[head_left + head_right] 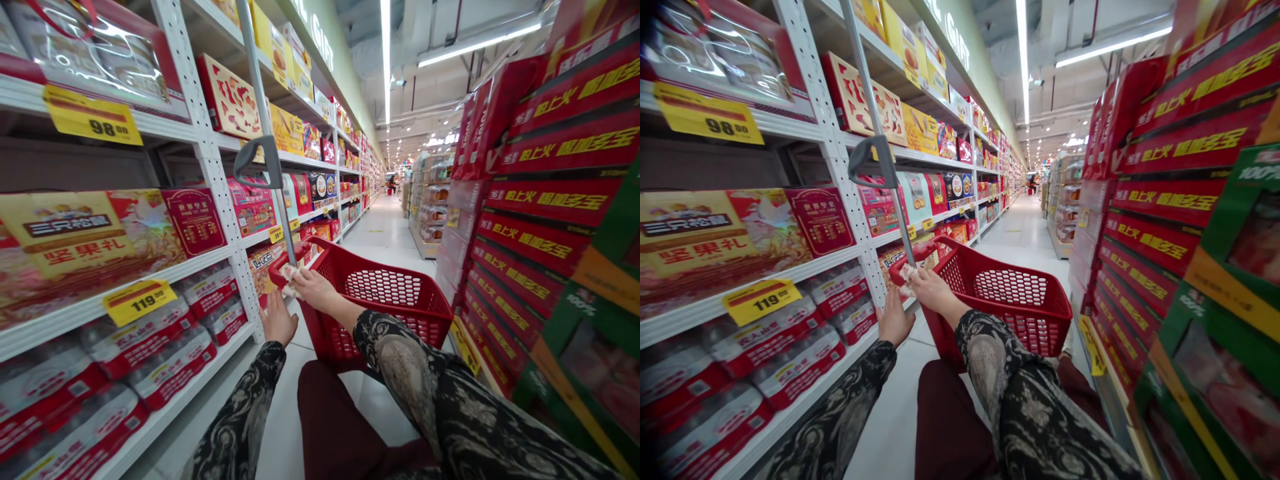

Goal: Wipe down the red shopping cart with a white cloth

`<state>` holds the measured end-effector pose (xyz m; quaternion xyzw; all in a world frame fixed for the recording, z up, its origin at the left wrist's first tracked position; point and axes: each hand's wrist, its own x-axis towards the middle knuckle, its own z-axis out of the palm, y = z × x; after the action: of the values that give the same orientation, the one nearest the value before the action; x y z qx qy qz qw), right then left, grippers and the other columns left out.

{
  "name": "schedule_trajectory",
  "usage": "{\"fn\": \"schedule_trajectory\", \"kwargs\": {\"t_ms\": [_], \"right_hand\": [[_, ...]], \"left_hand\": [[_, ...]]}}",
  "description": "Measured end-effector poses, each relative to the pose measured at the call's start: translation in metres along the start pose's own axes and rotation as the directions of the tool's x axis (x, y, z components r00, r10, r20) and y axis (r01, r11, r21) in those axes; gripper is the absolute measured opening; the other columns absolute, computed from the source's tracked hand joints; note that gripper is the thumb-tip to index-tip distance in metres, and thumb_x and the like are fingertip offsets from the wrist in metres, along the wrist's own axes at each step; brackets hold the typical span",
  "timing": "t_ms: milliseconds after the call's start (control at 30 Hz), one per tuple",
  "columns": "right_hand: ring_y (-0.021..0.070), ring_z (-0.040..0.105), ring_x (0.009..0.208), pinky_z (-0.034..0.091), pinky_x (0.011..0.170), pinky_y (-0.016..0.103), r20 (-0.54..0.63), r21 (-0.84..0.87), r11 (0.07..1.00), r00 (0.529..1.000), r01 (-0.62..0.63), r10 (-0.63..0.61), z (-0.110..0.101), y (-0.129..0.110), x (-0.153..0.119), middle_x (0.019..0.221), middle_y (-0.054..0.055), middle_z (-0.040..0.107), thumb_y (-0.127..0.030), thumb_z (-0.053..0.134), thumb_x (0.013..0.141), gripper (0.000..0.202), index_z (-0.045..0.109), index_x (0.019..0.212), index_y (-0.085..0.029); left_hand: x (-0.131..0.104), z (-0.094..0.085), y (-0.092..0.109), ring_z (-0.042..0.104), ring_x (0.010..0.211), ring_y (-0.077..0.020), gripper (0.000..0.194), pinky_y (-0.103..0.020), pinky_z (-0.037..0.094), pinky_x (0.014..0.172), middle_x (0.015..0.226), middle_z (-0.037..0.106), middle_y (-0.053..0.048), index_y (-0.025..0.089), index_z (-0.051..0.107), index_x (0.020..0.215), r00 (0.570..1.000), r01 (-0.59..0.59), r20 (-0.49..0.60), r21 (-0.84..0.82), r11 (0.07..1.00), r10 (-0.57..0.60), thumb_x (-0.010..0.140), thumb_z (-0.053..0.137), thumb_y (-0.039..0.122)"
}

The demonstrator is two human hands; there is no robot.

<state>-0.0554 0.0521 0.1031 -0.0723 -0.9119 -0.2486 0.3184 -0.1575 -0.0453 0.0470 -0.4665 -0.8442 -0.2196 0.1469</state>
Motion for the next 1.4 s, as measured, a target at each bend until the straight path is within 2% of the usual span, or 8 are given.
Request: {"fn": "schedule_trajectory", "kwargs": {"t_ms": [233,433,600,700,800,933,1200,1400], "right_hand": [[0.0201,0.048,0.098,0.045,0.079,0.035,0.222,0.102,0.995,0.975,-0.004,-0.019,0.036,-0.037,-0.061,0.109,0.009,0.057,-0.018,0.048,0.089,0.018,0.058,0.103,-0.015],[0.0197,0.047,0.109,0.04,0.096,0.036,0.052,0.289,0.944,0.987,-0.162,0.154,0.022,-0.022,-0.051,0.12,0.011,0.055,-0.014,0.046,0.088,0.026,0.057,0.111,-0.013],[0.0176,0.052,0.107,0.04,0.097,0.036,0.007,0.561,0.806,0.975,-0.187,0.222,0.008,-0.013,-0.057,0.112,0.009,0.061,-0.005,0.047,0.08,0.035,0.058,0.111,-0.015],[0.0188,0.051,0.111,0.043,0.095,0.037,0.031,0.594,0.736,0.924,-0.323,0.381,0.002,-0.019,-0.067,0.122,0.011,0.055,-0.005,0.048,0.077,0.048,0.05,0.123,-0.015],[0.0236,0.039,0.124,0.036,0.1,0.044,0.04,0.474,0.816,0.934,-0.331,0.356,-0.006,-0.026,-0.074,0.139,0.013,0.038,-0.01,0.05,0.079,0.053,0.043,0.131,-0.019],[0.026,0.027,0.132,0.027,0.104,0.051,0.128,0.327,0.919,0.973,-0.222,0.19,-0.007,-0.033,-0.084,0.145,0.01,0.032,-0.014,0.046,0.085,0.05,0.038,0.134,-0.022],[0.024,0.041,0.119,0.036,0.099,0.041,0.11,0.336,0.88,0.942,-0.335,0.317,0.016,-0.032,-0.103,0.136,0.01,0.044,-0.023,0.054,0.084,0.038,0.053,0.121,-0.02],[0.0213,0.047,0.109,0.038,0.094,0.035,0.216,0.129,0.733,0.741,-0.668,0.636,0.015,0.018,-0.144,0.126,0.011,0.051,-0.018,0.047,0.087,0.023,0.061,0.106,-0.017]], "left_hand": [[-0.014,0.017,-0.008,0.022,0.137,-0.0288,0.072,-0.055,0.016,0.109,0.147,0.026,-0.02,0.005,0.026,0.137,0.998,-0.066,0.021,-0.026,0.998,0.066,0.072,0.05,0.018],[-0.009,0.011,0.001,0.022,0.137,-0.0261,0.073,-0.05,0.017,0.111,0.146,0.029,-0.015,0.011,0.031,0.136,0.986,-0.159,-0.112,-0.37,0.916,0.126,0.066,0.049,0.01],[0.003,0.006,0.022,0.056,0.108,-0.0238,0.058,-0.037,0.044,0.093,0.115,0.062,-0.008,0.014,0.055,0.115,0.965,0.112,0.197,-0.905,0.411,0.172,0.057,0.051,0.011],[0.004,0.01,0.028,0.063,0.081,-0.0194,0.041,-0.03,0.051,0.072,0.085,0.067,-0.004,0.013,0.061,0.095,0.893,0.403,0.407,-0.913,0.063,0.19,0.055,0.054,0.016],[0.005,0.014,0.028,0.063,0.076,-0.0163,0.034,-0.025,0.049,0.067,0.078,0.066,-0.001,0.015,0.059,0.09,0.877,0.479,0.472,-0.873,-0.09,0.093,0.056,0.06,0.019],[0.006,0.016,0.027,0.063,0.079,-0.016,0.033,-0.023,0.048,0.065,0.082,0.067,-0.002,0.016,0.058,0.093,0.842,0.539,0.539,-0.839,-0.077,0.022,0.061,0.065,0.021],[-0.009,0.021,0.038,0.063,0.069,-0.0144,0.032,-0.022,0.046,0.057,0.082,0.068,-0.005,0.014,0.06,0.098,0.733,0.678,0.676,-0.735,0.011,0.074,0.066,0.063,0.018],[-0.009,0.015,0.025,0.064,0.081,-0.0151,0.043,-0.023,0.041,0.061,0.096,0.068,-0.006,0.019,0.053,0.112,0.72,0.667,0.689,-0.657,0.352,-0.077,0.069,0.061,0.021]]}}
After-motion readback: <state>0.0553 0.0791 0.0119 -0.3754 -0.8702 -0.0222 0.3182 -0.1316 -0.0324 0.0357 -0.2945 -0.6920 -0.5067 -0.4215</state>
